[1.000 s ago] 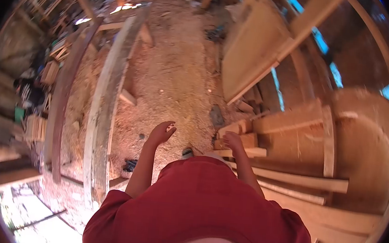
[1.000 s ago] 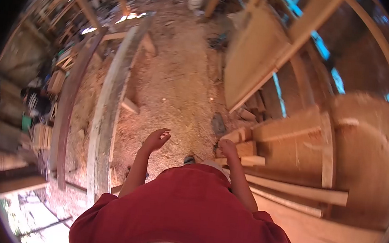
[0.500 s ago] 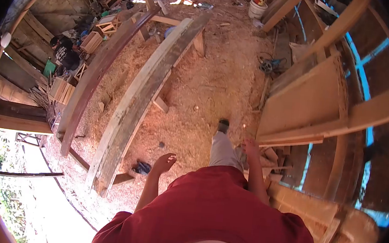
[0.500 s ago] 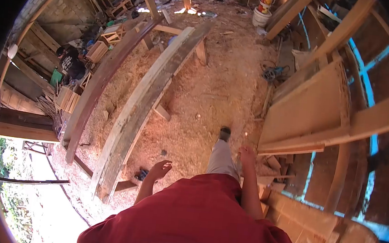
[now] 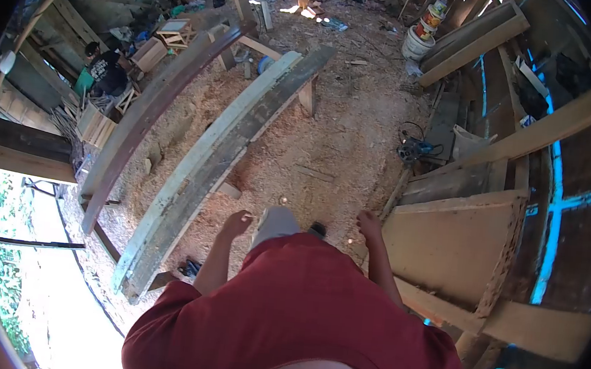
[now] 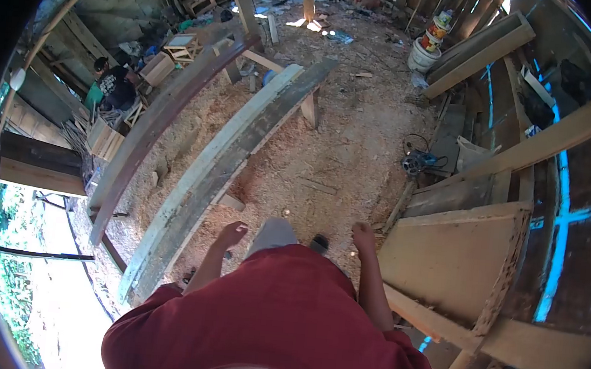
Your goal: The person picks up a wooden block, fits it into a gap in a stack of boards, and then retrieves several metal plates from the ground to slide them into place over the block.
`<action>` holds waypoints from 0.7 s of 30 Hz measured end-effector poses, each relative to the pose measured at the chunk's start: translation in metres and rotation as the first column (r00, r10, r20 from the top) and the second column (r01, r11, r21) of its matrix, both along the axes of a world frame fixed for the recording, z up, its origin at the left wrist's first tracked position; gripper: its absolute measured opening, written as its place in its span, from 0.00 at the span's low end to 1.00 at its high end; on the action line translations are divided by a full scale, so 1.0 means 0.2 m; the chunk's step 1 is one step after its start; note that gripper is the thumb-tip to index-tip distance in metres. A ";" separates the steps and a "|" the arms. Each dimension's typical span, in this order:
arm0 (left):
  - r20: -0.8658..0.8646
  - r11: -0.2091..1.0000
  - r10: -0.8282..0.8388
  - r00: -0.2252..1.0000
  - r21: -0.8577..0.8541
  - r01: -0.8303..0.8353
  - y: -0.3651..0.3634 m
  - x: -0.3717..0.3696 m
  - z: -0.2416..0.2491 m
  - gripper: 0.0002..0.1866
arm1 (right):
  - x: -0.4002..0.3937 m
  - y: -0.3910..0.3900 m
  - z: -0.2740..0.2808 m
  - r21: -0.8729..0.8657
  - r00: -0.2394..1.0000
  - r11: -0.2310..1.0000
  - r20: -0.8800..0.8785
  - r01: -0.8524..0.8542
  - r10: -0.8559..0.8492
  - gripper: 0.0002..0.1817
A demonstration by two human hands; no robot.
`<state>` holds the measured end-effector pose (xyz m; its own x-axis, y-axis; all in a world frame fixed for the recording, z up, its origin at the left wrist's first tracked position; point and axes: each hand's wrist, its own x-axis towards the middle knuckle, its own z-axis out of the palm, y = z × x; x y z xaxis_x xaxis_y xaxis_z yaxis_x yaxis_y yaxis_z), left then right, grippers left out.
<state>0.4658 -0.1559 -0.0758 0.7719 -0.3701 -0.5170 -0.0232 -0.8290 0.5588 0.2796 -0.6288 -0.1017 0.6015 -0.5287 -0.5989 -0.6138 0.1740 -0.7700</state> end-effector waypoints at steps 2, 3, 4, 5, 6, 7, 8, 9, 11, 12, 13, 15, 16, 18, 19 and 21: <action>0.029 0.996 0.073 0.997 -0.052 -0.071 -0.09 0.10 -0.06 0.18 | 0.18 -0.12 0.05 0.012 1.000 1.000 0.026 -0.001 0.000 0.22; 0.046 0.993 0.117 0.992 -0.020 -0.116 -0.13 0.13 -0.12 0.18 | 0.28 -0.17 0.09 0.035 0.998 0.999 0.069 0.000 -0.003 0.22; 0.065 0.987 0.159 0.985 0.016 -0.160 -0.16 0.17 -0.17 0.18 | 0.38 -0.22 0.12 0.029 0.998 1.000 0.060 0.006 -0.007 0.22; 0.055 0.988 0.152 0.987 0.012 -0.153 -0.21 0.21 -0.22 0.18 | 0.48 -0.27 0.15 0.056 0.999 0.998 0.045 -0.002 0.000 0.23; 0.032 0.987 0.146 0.989 0.055 -0.148 -0.26 0.26 -0.27 0.18 | 0.57 -0.32 0.17 0.083 1.000 0.997 0.030 -0.007 0.005 0.23; 0.009 0.986 0.139 0.990 0.097 -0.139 -0.31 0.31 -0.33 0.17 | 0.66 -0.38 0.16 0.078 1.000 0.997 0.021 0.004 -0.006 0.23; 0.001 0.988 0.127 0.992 0.089 -0.127 -0.36 0.37 -0.39 0.17 | 0.75 -0.45 0.15 0.086 1.000 0.996 0.025 -0.003 0.000 0.24; -0.055 0.991 0.088 0.995 0.111 -0.081 -0.41 0.44 -0.46 0.18 | 0.84 -0.54 0.15 0.092 1.000 0.996 0.029 -0.010 0.008 0.24; -0.115 0.993 0.036 0.993 0.115 -0.023 -0.51 0.58 -0.57 0.18 | 1.02 -0.73 0.09 0.079 1.000 0.997 -0.002 -0.018 0.018 0.25; -0.134 0.990 0.018 0.991 0.141 0.001 -0.56 0.66 -0.61 0.19 | 1.10 -0.83 0.06 0.077 0.999 0.996 -0.027 -0.037 0.040 0.25; -0.151 0.986 0.002 0.988 0.164 0.023 -0.65 0.76 -0.63 0.20 | 1.17 -0.95 0.02 0.058 0.999 0.998 -0.031 -0.030 0.032 0.25; -0.179 0.979 -0.023 0.984 0.198 0.059 -0.83 1.00 -0.61 0.22 | 1.26 -1.14 -0.08 0.090 0.988 0.996 -0.153 0.025 -0.011 0.26; -0.269 0.994 -0.029 0.963 0.097 0.057 -0.84 1.14 -0.74 0.22 | 1.26 -1.27 -0.22 0.095 0.974 0.995 -0.227 0.007 0.015 0.27; -0.280 0.995 -0.025 0.960 0.088 0.051 -1.12 1.40 -0.56 0.20 | 1.14 -1.52 -0.58 -0.012 0.906 0.988 -0.402 -0.153 0.135 0.29; -0.269 0.996 -0.008 0.963 0.080 0.030 -1.26 1.59 -0.48 0.17 | 1.09 -1.63 -0.72 -0.118 0.839 0.945 -0.503 -0.305 0.208 0.30; -0.067 0.995 0.015 0.998 0.095 -0.009 -1.53 1.92 -0.58 0.14 | 1.03 -1.77 -0.88 -0.322 0.828 0.901 -0.557 -0.293 0.070 0.28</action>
